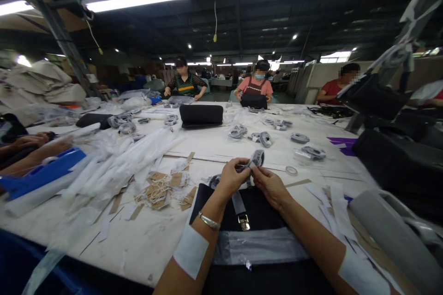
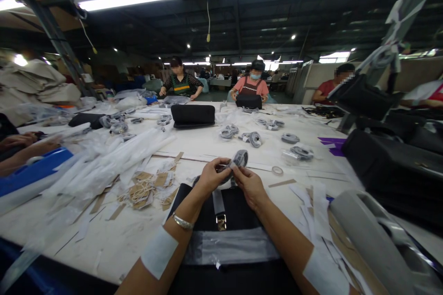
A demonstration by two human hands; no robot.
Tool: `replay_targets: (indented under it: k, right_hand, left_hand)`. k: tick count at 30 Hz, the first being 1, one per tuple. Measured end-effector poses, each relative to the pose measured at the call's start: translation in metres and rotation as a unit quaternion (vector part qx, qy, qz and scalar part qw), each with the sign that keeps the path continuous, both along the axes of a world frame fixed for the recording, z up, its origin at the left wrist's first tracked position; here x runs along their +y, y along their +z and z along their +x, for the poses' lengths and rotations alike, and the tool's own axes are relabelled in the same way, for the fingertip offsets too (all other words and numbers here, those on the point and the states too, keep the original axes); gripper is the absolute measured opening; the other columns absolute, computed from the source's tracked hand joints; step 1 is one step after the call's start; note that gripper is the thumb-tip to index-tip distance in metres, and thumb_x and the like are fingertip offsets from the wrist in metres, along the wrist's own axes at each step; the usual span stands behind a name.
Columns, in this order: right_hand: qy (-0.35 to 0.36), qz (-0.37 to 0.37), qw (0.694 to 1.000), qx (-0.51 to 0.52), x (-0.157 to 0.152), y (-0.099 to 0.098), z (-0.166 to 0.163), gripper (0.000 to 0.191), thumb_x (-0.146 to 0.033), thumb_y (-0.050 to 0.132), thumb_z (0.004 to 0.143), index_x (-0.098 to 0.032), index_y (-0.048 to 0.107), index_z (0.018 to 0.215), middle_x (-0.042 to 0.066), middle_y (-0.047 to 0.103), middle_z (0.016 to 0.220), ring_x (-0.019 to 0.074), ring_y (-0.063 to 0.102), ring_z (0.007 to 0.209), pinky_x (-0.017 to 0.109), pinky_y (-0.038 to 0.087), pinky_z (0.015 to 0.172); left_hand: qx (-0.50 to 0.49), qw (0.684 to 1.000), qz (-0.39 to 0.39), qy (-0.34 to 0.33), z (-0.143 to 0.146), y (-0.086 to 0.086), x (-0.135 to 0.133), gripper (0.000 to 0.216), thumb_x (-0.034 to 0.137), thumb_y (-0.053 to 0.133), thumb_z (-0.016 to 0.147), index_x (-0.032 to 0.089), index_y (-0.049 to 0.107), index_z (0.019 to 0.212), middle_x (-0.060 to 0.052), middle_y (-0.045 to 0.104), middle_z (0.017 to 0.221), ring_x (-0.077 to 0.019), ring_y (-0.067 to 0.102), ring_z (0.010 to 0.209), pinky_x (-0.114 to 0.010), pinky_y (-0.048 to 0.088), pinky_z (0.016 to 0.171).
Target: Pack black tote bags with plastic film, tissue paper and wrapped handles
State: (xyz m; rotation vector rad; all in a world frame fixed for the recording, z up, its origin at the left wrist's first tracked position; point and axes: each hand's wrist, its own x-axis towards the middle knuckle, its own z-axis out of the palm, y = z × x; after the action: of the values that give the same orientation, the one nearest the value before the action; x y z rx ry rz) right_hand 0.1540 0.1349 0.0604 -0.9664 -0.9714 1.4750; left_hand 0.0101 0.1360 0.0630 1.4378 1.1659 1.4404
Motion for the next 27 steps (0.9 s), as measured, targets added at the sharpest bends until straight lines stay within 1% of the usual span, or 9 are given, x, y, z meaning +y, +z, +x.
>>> replay_targets:
  k: [2,5,7,10,13,16,20,24,27]
  right_hand:
    - [-0.017,0.016,0.999,-0.023,-0.001,0.001,-0.003,0.036,-0.045,0.086,0.06,-0.017,0.074,0.081,0.0,0.065,0.069,0.0089,0.048,0.055,0.024,0.041,0.052]
    - [-0.034,0.029,0.998,-0.047,-0.002,0.001,-0.006,0.038,-0.048,0.082,0.064,-0.017,0.073,0.085,0.001,0.067,0.074,0.0095,0.05,0.057,0.024,0.039,0.051]
    - [-0.034,0.044,0.996,-0.065,-0.001,0.0,-0.006,0.038,-0.05,0.079,0.067,-0.017,0.071,0.085,0.001,0.067,0.075,0.01,0.05,0.057,0.024,0.037,0.05]
    - [-0.029,0.059,0.995,-0.08,0.002,-0.003,-0.005,0.036,-0.05,0.077,0.071,-0.017,0.069,0.082,0.001,0.065,0.073,0.0095,0.048,0.056,0.024,0.034,0.048]
    - [-0.033,0.049,0.995,-0.077,0.004,-0.007,-0.005,0.037,-0.048,0.079,0.069,-0.017,0.069,0.088,0.0,0.066,0.077,0.0087,0.048,0.058,0.022,0.035,0.049]
    - [-0.04,0.031,0.996,-0.07,0.005,-0.009,-0.007,0.041,-0.046,0.083,0.065,-0.017,0.069,0.091,0.001,0.068,0.083,0.0098,0.055,0.064,0.021,0.04,0.052]
    - [-0.049,0.036,0.998,-0.026,0.004,-0.01,-0.009,0.039,-0.044,0.085,0.062,-0.018,0.068,0.085,0.0,0.069,0.081,0.0126,0.062,0.073,0.024,0.049,0.066]
    - [-0.059,0.035,0.998,0.006,0.004,-0.009,-0.008,0.038,-0.042,0.087,0.059,-0.018,0.066,0.08,0.002,0.071,0.082,0.0158,0.066,0.08,0.027,0.054,0.076]
    - [-0.062,0.027,0.997,0.027,0.005,-0.01,-0.007,0.039,-0.04,0.089,0.058,-0.018,0.067,0.082,0.002,0.072,0.082,0.0168,0.067,0.08,0.028,0.055,0.077]
  left_hand:
    - [0.031,0.999,0.028,0.025,0.002,-0.003,0.001,0.03,0.02,0.073,0.072,0.018,0.073,0.102,-0.008,0.074,0.093,-0.0197,0.067,0.083,-0.031,0.054,0.077]
    - [0.053,0.996,0.057,0.049,0.004,-0.002,0.001,0.027,0.019,0.073,0.071,0.019,0.075,0.098,-0.007,0.074,0.096,-0.0213,0.067,0.089,-0.033,0.052,0.086]
    - [0.039,0.997,0.042,0.05,0.004,0.0,0.001,0.022,0.021,0.073,0.073,0.019,0.076,0.095,-0.006,0.075,0.093,-0.0216,0.068,0.088,-0.033,0.052,0.085]
    - [0.017,0.998,0.026,0.06,0.005,0.003,-0.002,0.015,0.027,0.069,0.078,0.02,0.077,0.089,-0.005,0.076,0.087,-0.0208,0.07,0.082,-0.031,0.053,0.08]
    - [0.061,0.992,0.053,0.093,0.006,0.004,-0.005,0.014,0.027,0.068,0.08,0.021,0.078,0.087,-0.004,0.076,0.084,-0.0203,0.069,0.077,-0.031,0.052,0.077]
    - [0.134,0.98,0.074,0.125,0.007,0.003,-0.01,0.014,0.024,0.067,0.082,0.023,0.078,0.091,-0.005,0.077,0.089,-0.022,0.069,0.082,-0.032,0.05,0.08]
    - [0.224,0.956,0.103,0.162,0.014,0.002,-0.017,0.02,0.023,0.063,0.086,0.025,0.076,0.101,-0.009,0.075,0.099,-0.026,0.068,0.093,-0.036,0.047,0.088]
    - [0.284,0.94,0.137,0.133,0.023,-0.001,-0.021,0.031,0.019,0.052,0.092,0.022,0.07,0.117,-0.014,0.071,0.115,-0.0287,0.066,0.103,-0.04,0.047,0.093]
    - [0.275,0.941,0.158,0.117,0.028,-0.004,-0.021,0.039,0.013,0.051,0.09,0.018,0.065,0.125,-0.017,0.065,0.126,-0.031,0.062,0.115,-0.044,0.046,0.101]
